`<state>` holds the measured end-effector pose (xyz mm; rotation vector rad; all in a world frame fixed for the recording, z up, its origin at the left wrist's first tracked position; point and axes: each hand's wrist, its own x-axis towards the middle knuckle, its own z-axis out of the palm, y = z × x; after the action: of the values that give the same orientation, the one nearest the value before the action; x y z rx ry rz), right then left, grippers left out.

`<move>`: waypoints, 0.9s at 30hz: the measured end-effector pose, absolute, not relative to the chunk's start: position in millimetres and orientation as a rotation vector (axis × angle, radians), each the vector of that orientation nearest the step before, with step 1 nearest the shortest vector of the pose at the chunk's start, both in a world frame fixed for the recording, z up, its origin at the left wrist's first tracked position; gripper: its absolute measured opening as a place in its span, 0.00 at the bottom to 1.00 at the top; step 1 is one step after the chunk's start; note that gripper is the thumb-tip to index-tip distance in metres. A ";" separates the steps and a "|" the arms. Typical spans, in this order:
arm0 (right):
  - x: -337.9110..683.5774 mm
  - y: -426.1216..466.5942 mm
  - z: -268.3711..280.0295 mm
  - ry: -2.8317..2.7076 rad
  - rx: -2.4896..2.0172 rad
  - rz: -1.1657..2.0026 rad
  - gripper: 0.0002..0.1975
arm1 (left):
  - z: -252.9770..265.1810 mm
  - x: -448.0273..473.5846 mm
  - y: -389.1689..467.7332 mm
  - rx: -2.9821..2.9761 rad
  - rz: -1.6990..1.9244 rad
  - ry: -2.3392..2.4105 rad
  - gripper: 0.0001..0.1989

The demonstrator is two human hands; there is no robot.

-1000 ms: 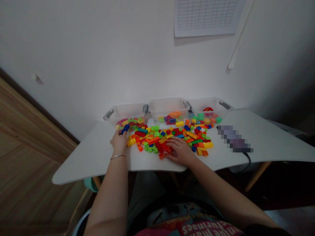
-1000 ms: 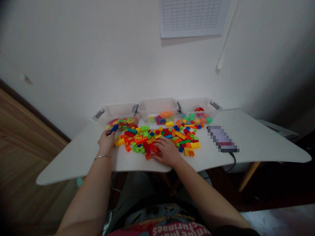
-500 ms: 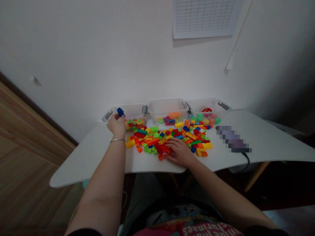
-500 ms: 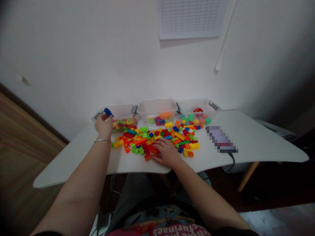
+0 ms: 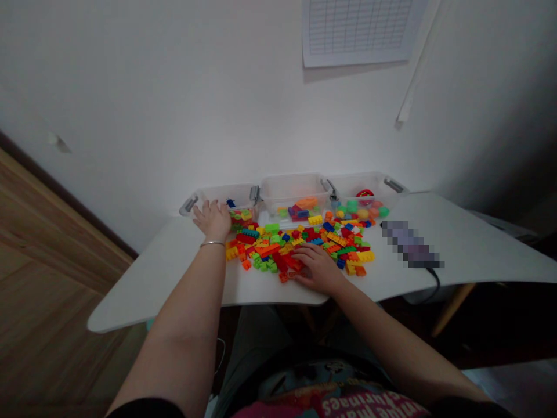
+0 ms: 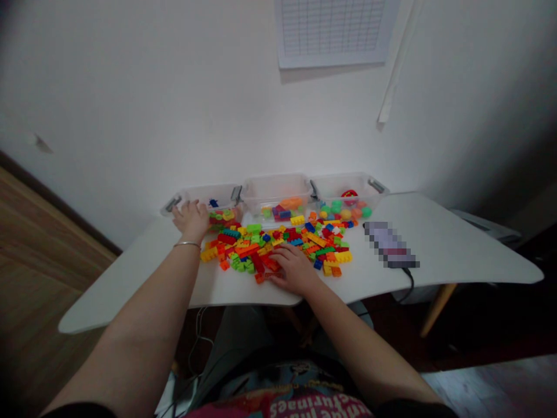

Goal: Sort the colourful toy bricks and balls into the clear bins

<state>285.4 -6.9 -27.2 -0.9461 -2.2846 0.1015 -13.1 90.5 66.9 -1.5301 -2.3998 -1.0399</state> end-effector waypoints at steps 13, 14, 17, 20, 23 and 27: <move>285.3 -7.0 -29.4 -2.268 -0.959 0.068 0.21 | 37.1 64.3 28.8 -1.833 -0.884 -2.305 0.33; 285.1 -6.9 -29.5 -2.267 -0.967 0.062 0.21 | 27.9 74.5 17.1 -1.939 -0.823 -2.256 0.32; 284.5 -6.2 -29.7 -2.273 -0.978 0.063 0.19 | 1.7 97.5 -16.2 -2.199 -0.646 -2.058 0.31; 284.0 -5.6 -30.0 -2.269 -0.984 0.067 0.16 | -14.0 109.0 -38.3 -2.314 -0.563 -1.851 0.27; 284.1 -5.3 -30.4 -2.275 -0.986 0.052 0.14 | -18.5 112.7 -45.0 -2.285 -0.570 -1.744 0.24; 284.5 -5.2 -30.7 -2.283 -0.977 0.022 0.09 | -18.7 113.2 -40.3 -2.189 -0.578 -1.803 0.23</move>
<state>284.5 -5.2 -30.7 -0.9773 -2.2825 0.0219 113.2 -40.3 -18.7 -2.1888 -1.8031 -0.5783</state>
